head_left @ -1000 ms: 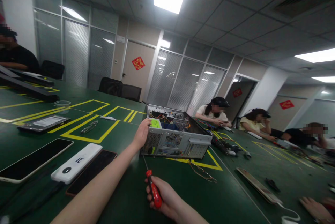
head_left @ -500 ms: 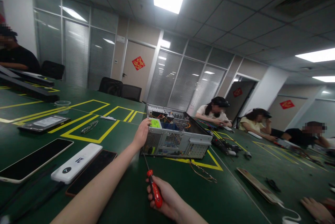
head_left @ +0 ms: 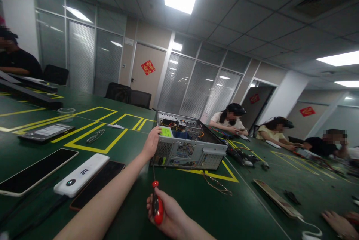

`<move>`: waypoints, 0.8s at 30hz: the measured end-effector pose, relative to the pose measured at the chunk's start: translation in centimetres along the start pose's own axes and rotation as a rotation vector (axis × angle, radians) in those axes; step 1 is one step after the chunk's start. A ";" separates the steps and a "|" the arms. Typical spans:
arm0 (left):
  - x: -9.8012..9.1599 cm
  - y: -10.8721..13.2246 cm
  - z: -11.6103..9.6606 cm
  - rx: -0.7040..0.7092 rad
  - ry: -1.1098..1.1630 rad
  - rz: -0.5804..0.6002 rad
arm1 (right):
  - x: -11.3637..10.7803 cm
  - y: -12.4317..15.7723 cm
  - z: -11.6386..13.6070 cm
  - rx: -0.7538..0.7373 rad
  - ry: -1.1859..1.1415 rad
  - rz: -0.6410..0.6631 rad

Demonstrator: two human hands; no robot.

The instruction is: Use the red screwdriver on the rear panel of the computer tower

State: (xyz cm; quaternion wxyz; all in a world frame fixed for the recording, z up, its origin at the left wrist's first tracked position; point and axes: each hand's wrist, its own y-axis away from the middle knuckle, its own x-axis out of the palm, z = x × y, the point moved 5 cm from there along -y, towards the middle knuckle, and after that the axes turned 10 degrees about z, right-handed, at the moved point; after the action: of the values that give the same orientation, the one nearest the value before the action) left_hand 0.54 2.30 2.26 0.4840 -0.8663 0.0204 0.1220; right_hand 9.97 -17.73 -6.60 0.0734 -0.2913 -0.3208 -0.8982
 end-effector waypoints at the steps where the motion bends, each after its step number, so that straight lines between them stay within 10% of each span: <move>1: 0.0 0.0 0.0 0.000 0.001 0.001 | 0.3 0.0 -0.2 0.014 -0.029 0.027; 24: 0.0 0.0 -0.1 -0.007 -0.016 -0.001 | -0.8 -0.2 0.5 0.066 -0.159 0.076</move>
State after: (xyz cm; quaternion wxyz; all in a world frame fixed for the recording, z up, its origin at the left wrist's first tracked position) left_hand 0.59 2.26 2.28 0.4812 -0.8670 0.0158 0.1288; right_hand 10.80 -17.29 -6.86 0.0913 -0.3712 -0.3438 -0.8577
